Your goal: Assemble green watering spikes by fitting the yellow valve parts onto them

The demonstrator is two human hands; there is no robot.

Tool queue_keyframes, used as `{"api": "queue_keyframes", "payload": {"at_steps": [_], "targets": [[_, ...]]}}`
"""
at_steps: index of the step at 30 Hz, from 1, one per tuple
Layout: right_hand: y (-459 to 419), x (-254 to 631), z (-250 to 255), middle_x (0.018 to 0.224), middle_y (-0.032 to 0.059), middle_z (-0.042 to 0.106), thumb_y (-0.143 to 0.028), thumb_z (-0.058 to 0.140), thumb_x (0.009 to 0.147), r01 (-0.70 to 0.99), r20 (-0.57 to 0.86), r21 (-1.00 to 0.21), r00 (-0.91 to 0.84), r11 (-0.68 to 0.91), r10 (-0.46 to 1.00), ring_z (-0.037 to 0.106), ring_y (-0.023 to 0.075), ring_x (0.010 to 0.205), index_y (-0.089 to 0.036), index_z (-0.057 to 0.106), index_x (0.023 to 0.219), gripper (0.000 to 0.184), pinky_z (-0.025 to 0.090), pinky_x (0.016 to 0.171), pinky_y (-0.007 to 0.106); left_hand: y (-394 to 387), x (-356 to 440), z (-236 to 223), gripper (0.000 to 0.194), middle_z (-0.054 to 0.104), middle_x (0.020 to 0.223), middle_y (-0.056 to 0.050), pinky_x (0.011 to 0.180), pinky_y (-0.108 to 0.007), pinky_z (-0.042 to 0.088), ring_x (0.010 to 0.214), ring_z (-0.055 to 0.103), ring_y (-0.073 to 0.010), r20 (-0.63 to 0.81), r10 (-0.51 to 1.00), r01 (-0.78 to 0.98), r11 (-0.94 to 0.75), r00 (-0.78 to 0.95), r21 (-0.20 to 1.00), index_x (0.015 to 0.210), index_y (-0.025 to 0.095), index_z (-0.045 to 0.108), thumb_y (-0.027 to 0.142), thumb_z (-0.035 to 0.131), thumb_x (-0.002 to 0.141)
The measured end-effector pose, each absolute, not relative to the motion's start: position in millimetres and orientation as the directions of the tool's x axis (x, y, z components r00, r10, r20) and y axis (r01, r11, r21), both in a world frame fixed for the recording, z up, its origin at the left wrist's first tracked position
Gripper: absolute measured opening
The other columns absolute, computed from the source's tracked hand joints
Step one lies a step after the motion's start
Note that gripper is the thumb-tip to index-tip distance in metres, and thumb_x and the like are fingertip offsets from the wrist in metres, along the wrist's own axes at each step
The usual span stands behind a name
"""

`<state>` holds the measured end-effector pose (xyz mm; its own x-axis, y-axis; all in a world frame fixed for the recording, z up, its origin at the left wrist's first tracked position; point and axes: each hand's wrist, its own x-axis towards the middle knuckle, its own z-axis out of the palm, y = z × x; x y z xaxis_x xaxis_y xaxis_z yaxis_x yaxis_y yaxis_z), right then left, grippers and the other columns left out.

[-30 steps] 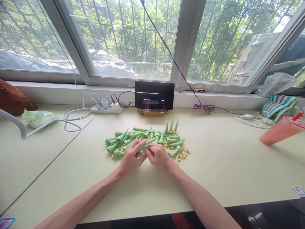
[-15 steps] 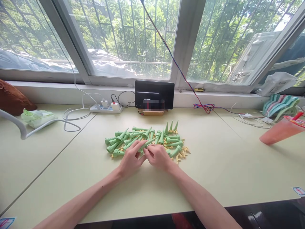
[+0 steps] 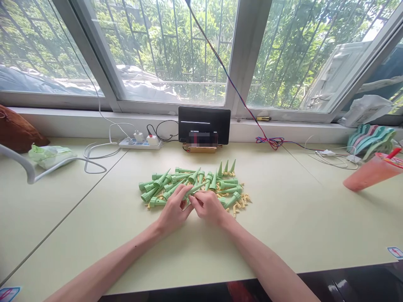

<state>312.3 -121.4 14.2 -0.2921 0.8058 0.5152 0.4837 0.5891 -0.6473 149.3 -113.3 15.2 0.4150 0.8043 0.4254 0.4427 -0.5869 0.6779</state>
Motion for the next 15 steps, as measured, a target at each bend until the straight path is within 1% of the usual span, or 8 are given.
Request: {"api": "queue_keyframes", "payload": {"at_steps": [5, 9, 13, 15], "targets": [[-121.8, 312.2, 15.5, 0.053, -0.0028, 0.04, -0.032, 0.046, 0.097, 0.432, 0.49, -0.704, -0.28, 0.564, 0.826, 0.035, 0.0109, 0.051, -0.02, 0.042, 0.058, 0.041, 0.03, 0.051, 0.025, -112.4, 149.4, 14.8, 0.031, 0.049, 0.101, -0.003, 0.052, -0.022, 0.045, 0.054, 0.04, -0.006, 0.433, 0.798, 0.419, -0.593, 0.419, 0.687, 0.122, 0.025, 0.048, 0.022, 0.053, 0.091], [-122.7, 311.4, 17.4, 0.053, -0.0014, 0.046, -0.038, 0.048, 0.097, 0.355, 0.441, -0.785, -0.256, 0.508, 0.86, 0.039, 0.0108, 0.051, -0.019, 0.047, 0.057, 0.044, 0.032, 0.05, 0.025, -111.7, 149.2, 13.3, 0.034, 0.048, 0.101, -0.003, 0.053, -0.021, 0.045, 0.055, 0.041, -0.0059, 0.432, 0.799, 0.395, -0.588, 0.418, 0.706, 0.123, 0.026, 0.048, 0.02, 0.055, 0.09], [-122.9, 310.9, 17.8, 0.052, -0.0009, 0.051, -0.044, 0.048, 0.097, 0.176, 0.305, -0.915, -0.282, 0.362, 0.909, 0.046, 0.0108, 0.048, -0.018, 0.054, 0.06, 0.046, 0.037, 0.048, 0.025, -112.4, 149.7, 14.3, 0.035, 0.047, 0.099, -0.002, 0.05, -0.02, 0.044, 0.056, 0.04, -0.0057, 0.419, 0.809, 0.368, -0.569, 0.413, 0.736, 0.121, 0.026, 0.049, 0.017, 0.055, 0.088], [-121.8, 310.9, 16.7, 0.052, -0.0015, 0.052, -0.048, 0.05, 0.096, 0.089, 0.237, -0.957, -0.309, 0.276, 0.921, 0.048, 0.0107, 0.047, -0.017, 0.057, 0.064, 0.045, 0.04, 0.048, 0.024, -113.1, 150.2, 15.8, 0.034, 0.046, 0.099, -0.002, 0.049, -0.02, 0.043, 0.054, 0.039, -0.0051, 0.419, 0.809, 0.355, -0.566, 0.412, 0.745, 0.121, 0.026, 0.049, 0.017, 0.053, 0.089]]}}
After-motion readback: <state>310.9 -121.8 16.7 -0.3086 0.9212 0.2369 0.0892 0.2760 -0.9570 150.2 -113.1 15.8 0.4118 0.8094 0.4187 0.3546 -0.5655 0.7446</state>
